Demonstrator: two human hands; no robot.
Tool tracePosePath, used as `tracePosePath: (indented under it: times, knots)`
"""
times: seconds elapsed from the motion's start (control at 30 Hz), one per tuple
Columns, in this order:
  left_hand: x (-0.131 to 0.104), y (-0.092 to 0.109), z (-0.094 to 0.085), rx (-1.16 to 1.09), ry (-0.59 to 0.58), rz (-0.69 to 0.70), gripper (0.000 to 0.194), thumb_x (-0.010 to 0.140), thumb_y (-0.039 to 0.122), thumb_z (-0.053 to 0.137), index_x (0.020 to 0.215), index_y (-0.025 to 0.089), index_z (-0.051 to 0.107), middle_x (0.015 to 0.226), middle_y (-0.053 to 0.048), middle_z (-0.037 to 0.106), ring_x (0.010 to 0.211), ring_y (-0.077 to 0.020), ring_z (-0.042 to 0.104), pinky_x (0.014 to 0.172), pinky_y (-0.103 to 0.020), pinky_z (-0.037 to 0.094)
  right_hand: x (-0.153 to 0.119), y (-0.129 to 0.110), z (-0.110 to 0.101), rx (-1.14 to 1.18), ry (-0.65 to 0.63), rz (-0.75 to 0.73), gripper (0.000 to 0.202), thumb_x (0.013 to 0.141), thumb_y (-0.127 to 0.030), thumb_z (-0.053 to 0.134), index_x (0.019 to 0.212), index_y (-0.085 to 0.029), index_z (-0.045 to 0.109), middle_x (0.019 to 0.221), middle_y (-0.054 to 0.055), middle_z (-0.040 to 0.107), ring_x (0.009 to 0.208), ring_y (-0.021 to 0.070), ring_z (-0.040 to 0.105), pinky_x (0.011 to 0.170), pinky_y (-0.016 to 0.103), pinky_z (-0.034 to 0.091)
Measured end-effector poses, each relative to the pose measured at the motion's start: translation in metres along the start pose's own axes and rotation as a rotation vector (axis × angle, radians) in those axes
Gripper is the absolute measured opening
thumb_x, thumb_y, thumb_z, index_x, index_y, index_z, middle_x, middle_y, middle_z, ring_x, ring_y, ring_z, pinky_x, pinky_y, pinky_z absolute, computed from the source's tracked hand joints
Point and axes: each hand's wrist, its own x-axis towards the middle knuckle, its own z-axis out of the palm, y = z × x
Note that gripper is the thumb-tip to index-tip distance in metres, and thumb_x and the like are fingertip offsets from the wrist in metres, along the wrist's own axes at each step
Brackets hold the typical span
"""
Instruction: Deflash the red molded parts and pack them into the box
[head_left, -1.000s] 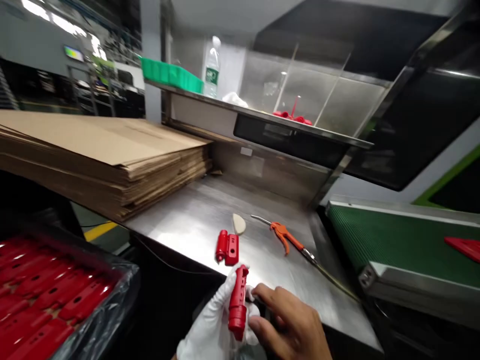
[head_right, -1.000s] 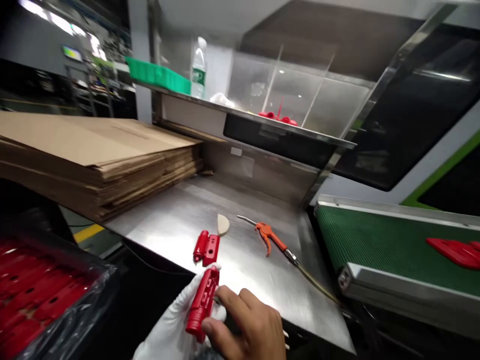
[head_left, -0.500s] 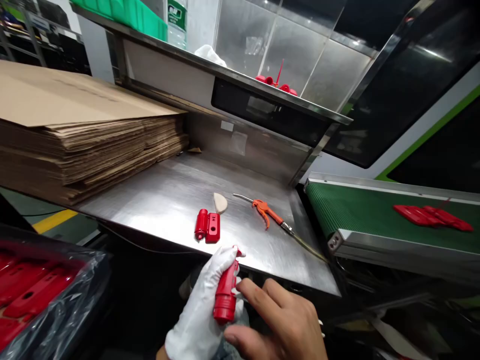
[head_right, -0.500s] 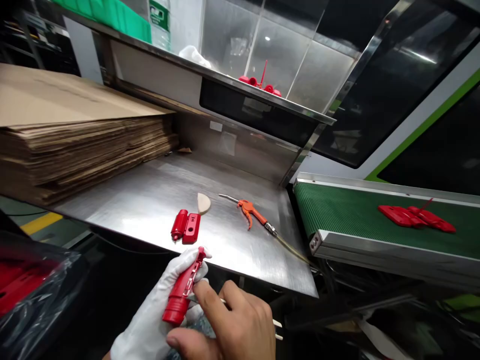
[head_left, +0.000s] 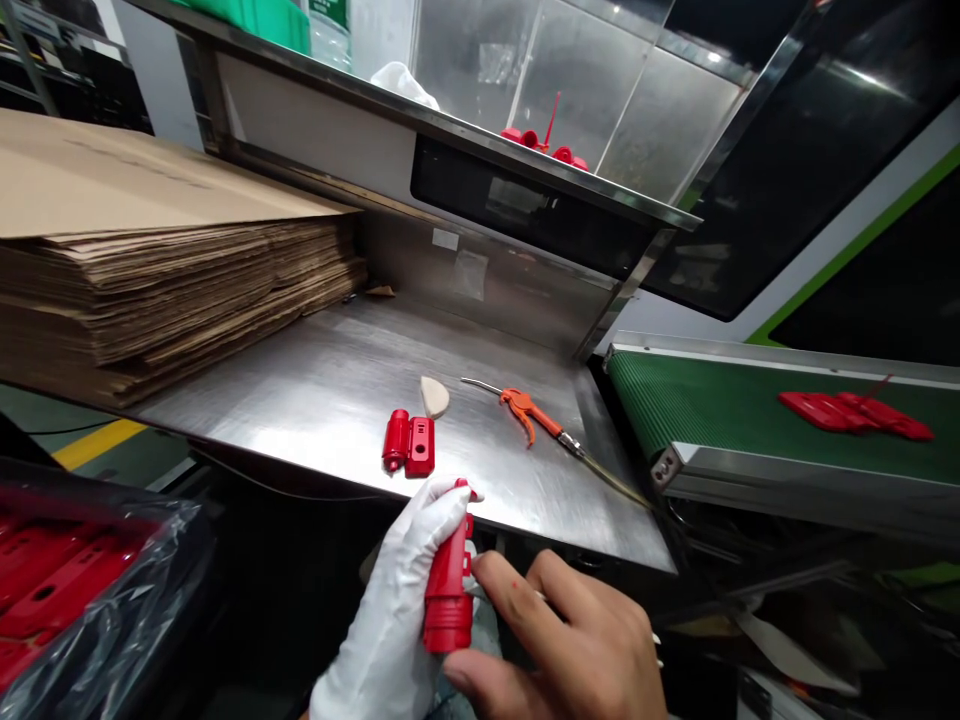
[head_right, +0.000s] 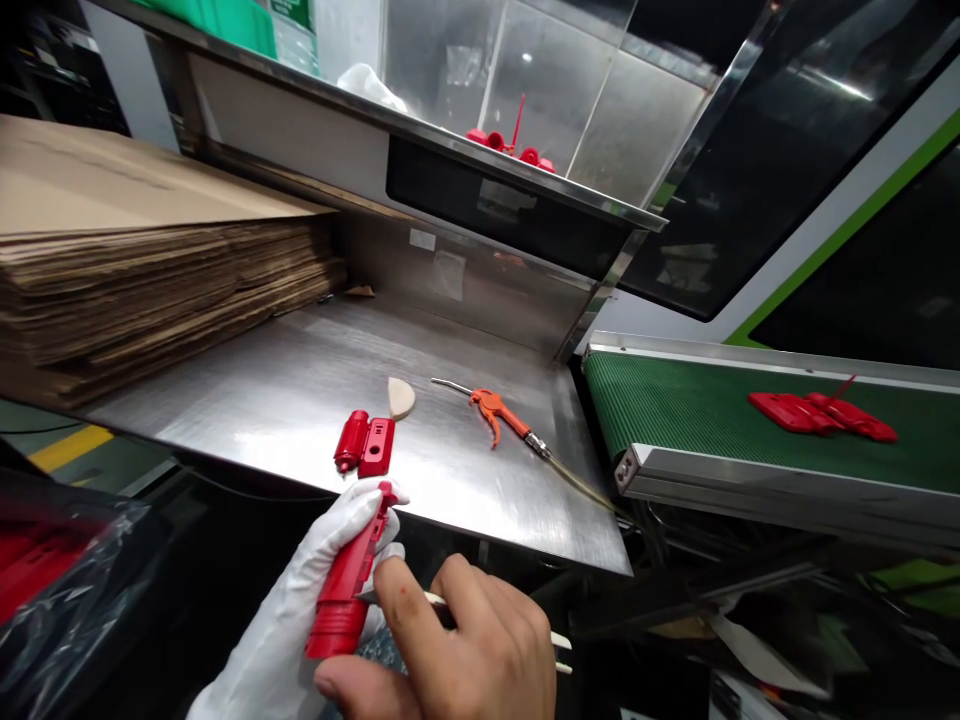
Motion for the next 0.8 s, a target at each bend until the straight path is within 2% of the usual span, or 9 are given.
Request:
tracePosePath:
  times: [0.1,0.27,0.4,0.57,0.8]
  knots:
    - [-0.004,-0.001,0.003,0.034,0.02,0.106,0.026,0.084,0.034,0.064,0.103,0.044,0.079,0.139,0.01,0.062,0.128,-0.0282,0.056,0.121,-0.045,0.034,-0.001,0.001,-0.002,0.002,0.0,0.006,0.048,0.096,-0.068,0.048,0.112,-0.028,0.069,0.064,-0.005,0.045,0.048,0.0125,0.042,0.05,0.03,0.024]
    - [-0.007,-0.009,0.005,0.069,0.02,0.227,0.029,0.08,0.032,0.065,0.1,0.045,0.08,0.138,0.008,0.063,0.128,-0.0308,0.056,0.122,-0.05,0.032,-0.003,-0.001,-0.003,0.017,0.02,0.03,0.047,0.096,-0.067,0.048,0.112,-0.028,0.069,0.064,-0.005,0.045,0.048,0.0128,0.043,0.05,0.03,0.026]
    - [-0.001,-0.015,-0.003,0.09,-0.024,0.239,0.031,0.079,0.034,0.067,0.104,0.048,0.079,0.142,0.009,0.06,0.13,-0.0322,0.054,0.123,-0.053,0.03,-0.003,-0.002,-0.003,0.031,0.046,0.034,0.048,0.096,-0.067,0.049,0.112,-0.027,0.069,0.064,-0.004,0.045,0.049,0.0127,0.043,0.05,0.03,0.026]
    - [0.008,-0.017,-0.012,0.075,-0.104,0.178,0.035,0.077,0.036,0.072,0.111,0.043,0.078,0.147,0.006,0.057,0.132,-0.0334,0.053,0.123,-0.051,0.032,-0.002,-0.002,-0.004,0.023,0.078,0.038,0.047,0.096,-0.064,0.05,0.113,-0.025,0.069,0.065,-0.004,0.045,0.048,0.0126,0.042,0.05,0.029,0.027]
    - [-0.007,-0.004,0.01,0.105,0.072,0.356,0.026,0.08,0.028,0.067,0.097,0.04,0.082,0.13,0.007,0.071,0.123,-0.0261,0.06,0.12,-0.039,0.038,-0.001,0.0,-0.007,0.003,0.047,0.025,0.046,0.096,-0.064,0.05,0.114,-0.026,0.069,0.064,-0.004,0.046,0.049,0.0121,0.045,0.05,0.029,0.027]
